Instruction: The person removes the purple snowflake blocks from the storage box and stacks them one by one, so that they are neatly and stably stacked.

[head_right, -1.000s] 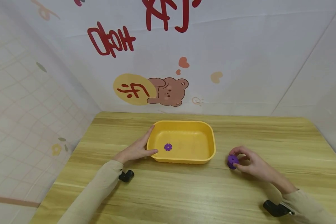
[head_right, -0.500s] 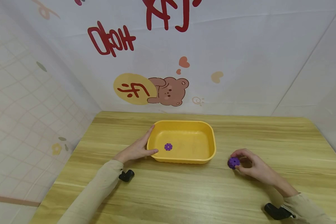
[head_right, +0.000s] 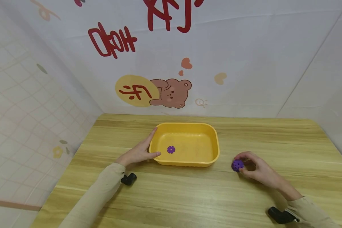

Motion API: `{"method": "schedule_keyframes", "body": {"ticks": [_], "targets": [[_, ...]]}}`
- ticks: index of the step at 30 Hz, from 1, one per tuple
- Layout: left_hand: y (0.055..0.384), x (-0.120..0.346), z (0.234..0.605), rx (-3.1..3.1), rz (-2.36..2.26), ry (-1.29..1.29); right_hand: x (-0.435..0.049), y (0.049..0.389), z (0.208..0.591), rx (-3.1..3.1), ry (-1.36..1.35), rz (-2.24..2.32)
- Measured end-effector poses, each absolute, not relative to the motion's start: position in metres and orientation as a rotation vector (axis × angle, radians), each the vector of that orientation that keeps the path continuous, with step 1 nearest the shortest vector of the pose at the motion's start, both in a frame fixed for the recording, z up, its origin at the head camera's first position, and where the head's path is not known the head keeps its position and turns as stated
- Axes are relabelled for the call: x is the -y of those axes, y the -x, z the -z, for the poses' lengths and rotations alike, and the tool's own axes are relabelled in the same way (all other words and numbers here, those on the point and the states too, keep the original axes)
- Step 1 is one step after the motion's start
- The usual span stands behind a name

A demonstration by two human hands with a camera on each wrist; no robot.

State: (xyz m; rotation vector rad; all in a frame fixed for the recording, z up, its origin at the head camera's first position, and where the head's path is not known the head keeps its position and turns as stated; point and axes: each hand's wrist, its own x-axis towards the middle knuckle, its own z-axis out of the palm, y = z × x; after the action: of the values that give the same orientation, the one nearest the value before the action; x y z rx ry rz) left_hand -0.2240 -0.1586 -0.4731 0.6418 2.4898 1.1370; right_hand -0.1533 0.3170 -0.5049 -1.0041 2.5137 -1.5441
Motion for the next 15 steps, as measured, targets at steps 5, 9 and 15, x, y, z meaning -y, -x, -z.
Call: {"method": "schedule_keyframes", "body": {"ticks": [5, 9, 15], "targets": [[0.2240, 0.1590, 0.4731, -2.494, -1.136, -0.642, -0.3160, 0.1519, 0.5052, -2.542, 0.983, 1.530], [0.2233, 0.1591, 0.4715, -2.492, -1.133, -0.642, -0.3163, 0.1513, 0.5057, -2.536, 0.962, 1.538], [0.2234, 0.1595, 0.4717, -2.493, -1.129, -0.637, -0.3167, 0.1510, 0.5060, -2.550, 0.954, 1.524]]}}
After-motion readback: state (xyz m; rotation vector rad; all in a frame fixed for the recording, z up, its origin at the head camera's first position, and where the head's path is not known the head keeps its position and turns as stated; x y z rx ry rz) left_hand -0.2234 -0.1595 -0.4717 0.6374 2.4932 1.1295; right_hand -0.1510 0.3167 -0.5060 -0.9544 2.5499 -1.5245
